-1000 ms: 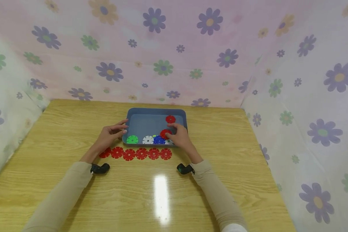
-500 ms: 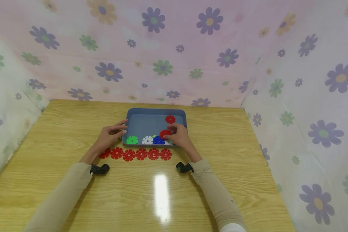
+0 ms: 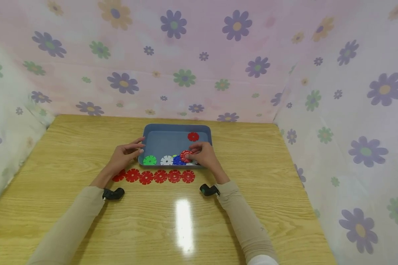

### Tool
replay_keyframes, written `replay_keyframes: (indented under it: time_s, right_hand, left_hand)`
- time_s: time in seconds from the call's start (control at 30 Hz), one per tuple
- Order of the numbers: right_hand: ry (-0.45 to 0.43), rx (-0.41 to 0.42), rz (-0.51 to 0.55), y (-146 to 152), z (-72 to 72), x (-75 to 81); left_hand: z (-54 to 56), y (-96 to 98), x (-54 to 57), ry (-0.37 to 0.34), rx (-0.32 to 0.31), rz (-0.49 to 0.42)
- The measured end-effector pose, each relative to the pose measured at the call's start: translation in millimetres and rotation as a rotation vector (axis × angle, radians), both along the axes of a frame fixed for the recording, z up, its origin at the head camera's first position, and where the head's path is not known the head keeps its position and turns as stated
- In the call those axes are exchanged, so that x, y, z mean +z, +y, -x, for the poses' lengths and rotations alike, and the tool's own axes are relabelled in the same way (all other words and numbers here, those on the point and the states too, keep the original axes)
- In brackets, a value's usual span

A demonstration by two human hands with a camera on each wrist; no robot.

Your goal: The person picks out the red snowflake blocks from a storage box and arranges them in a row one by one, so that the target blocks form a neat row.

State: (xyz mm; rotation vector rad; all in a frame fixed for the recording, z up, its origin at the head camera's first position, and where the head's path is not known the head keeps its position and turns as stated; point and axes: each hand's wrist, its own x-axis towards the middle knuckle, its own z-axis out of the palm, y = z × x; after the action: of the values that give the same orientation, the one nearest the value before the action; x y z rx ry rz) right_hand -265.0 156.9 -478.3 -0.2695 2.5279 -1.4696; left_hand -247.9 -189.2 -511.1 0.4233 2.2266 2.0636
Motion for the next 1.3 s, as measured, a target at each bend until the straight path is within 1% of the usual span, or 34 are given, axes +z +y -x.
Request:
replay_keyframes:
  time_s: [0.13, 0.3, 0.5, 0.6, 0.67, 0.73, 0.83, 0.93, 1.0, 1.13, 1.2, 1.3]
  right_hand:
    - [0.022, -0.002, 0.004, -0.5, -1.5, 0.6]
    - [0.07, -0.012, -0.017, -2.1, 0.0, -3.4]
    - [0.106, -0.004, -0.007, -2.2, -0.1, -5.1]
    - [0.12, -0.024, 0.001, -2.5, -1.0, -4.5]
    - [0.131, -0.051, 0.021, -2.5, -1.3, -4.2]
    - [0.153, -0.089, 0.062, -2.2, -1.0, -4.4]
    - [0.2, -0.147, 0.177, -1.0, 0.4, -5.4]
    - [0.261, -0.177, 0.287, -0.1, 1.6, -6.4]
    - [0.294, -0.179, 0.343, 0.3, 1.5, -6.6]
    - [0.343, -0.154, 0.414, 1.2, -0.3, -7.1]
    - [0.363, -0.14, 0.463, 2.1, -2.6, -7.1]
    - [0.383, -0.143, 0.543, 3.4, -7.8, -6.7]
  left_hand:
    - [0.1, -0.1, -0.5, -0.003, 0.001, -0.001]
    - [0.4, -0.2, 0.5, -0.011, 0.002, 0.004]
    - [1.3, -0.1, -0.5, -0.024, -0.008, -0.01]
    - [1.5, -0.5, -1.1, -0.025, -0.005, -0.013]
    - [1.0, -0.4, -0.4, -0.027, -0.004, -0.014]
    - [1.2, -0.4, -0.2, -0.028, -0.002, -0.011]
    - [1.5, -0.6, 0.6, -0.032, 0.001, -0.011]
    - [2.2, -0.8, 1.1, -0.038, 0.006, -0.007]
    - [2.1, -0.7, 2.1, -0.042, 0.009, -0.004]
    - [1.9, -0.4, 3.3, -0.048, 0.015, 0.006]
    - [1.5, -0.3, 3.6, -0.051, 0.017, 0.01]
    - [0.9, -0.1, 3.6, -0.053, 0.015, 0.01]
